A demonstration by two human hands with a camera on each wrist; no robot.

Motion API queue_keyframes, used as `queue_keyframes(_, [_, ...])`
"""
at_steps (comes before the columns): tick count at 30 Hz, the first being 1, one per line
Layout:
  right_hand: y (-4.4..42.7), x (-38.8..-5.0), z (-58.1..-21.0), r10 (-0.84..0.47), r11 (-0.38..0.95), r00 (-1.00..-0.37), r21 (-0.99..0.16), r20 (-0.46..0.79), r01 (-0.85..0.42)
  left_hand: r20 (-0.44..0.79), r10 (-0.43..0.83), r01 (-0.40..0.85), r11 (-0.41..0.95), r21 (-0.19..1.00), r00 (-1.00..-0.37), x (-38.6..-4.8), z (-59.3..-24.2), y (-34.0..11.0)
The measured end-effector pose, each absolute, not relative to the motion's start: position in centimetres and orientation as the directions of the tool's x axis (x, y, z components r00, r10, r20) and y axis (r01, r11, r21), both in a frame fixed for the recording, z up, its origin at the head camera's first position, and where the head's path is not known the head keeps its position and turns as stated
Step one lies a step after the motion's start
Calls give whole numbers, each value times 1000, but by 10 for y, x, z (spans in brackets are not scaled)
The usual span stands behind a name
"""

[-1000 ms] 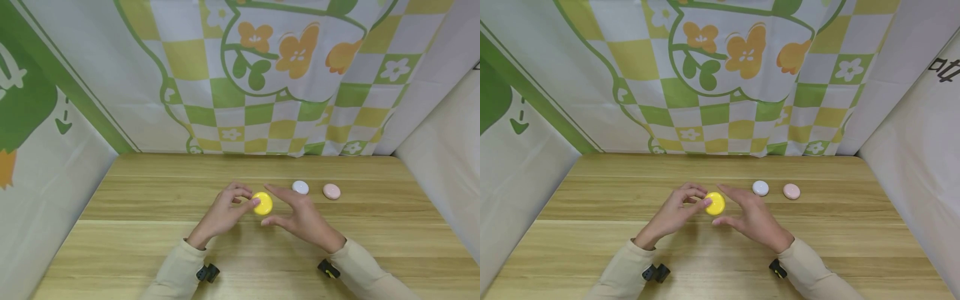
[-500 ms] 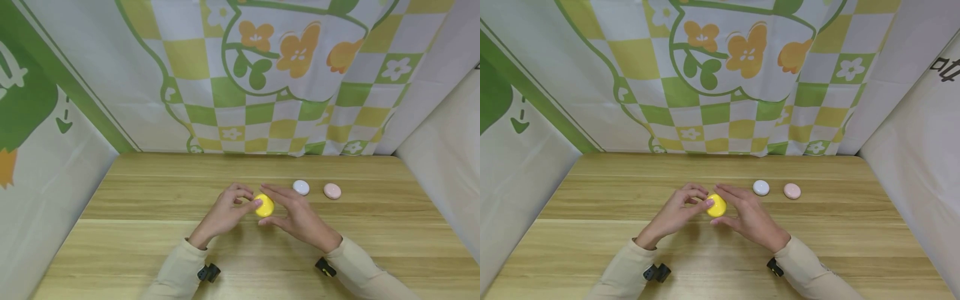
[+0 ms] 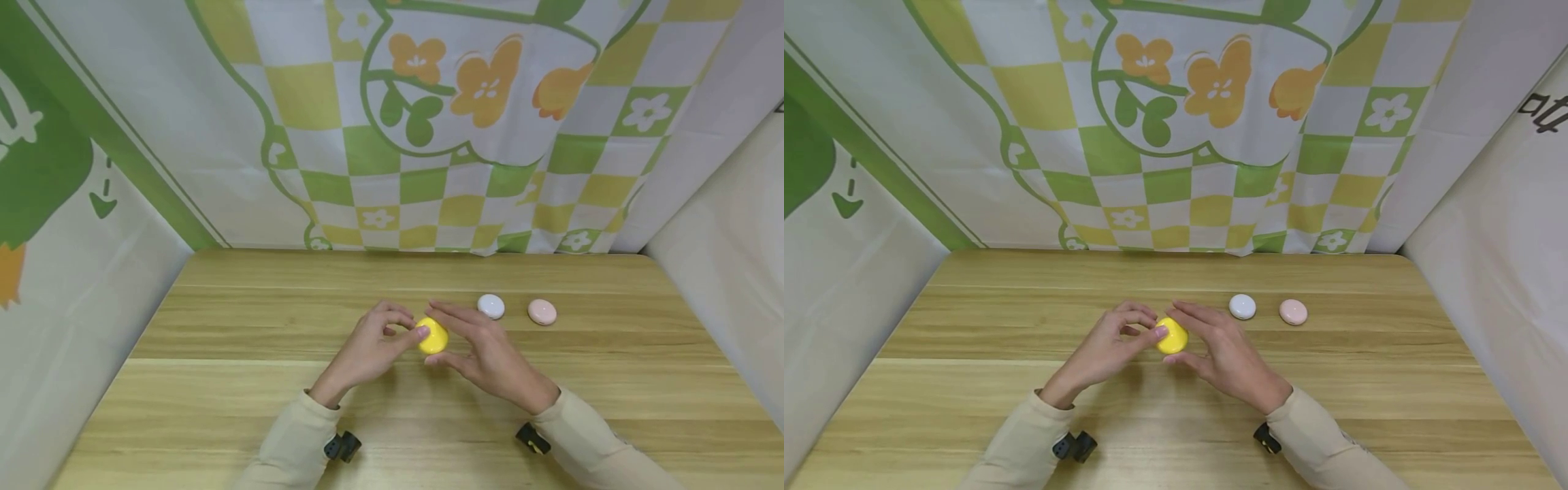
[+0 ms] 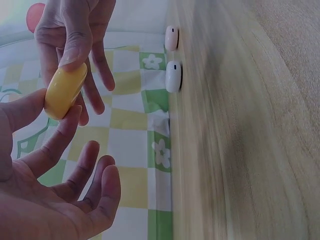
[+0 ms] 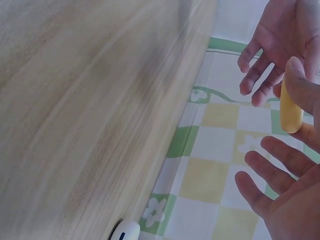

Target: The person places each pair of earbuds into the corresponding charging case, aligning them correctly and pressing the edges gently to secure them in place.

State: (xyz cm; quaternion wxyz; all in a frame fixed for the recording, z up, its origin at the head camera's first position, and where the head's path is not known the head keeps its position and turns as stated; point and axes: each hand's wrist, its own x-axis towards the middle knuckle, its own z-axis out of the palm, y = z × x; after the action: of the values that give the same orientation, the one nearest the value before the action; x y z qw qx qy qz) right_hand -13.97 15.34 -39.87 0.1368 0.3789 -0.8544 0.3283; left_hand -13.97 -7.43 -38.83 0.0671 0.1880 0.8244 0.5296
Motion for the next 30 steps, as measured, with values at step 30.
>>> queue_keyframes(30, [159, -156, -407, -514, 580, -789, -542, 336, -608, 32, 356, 192, 425, 885, -934, -140, -392, -86])
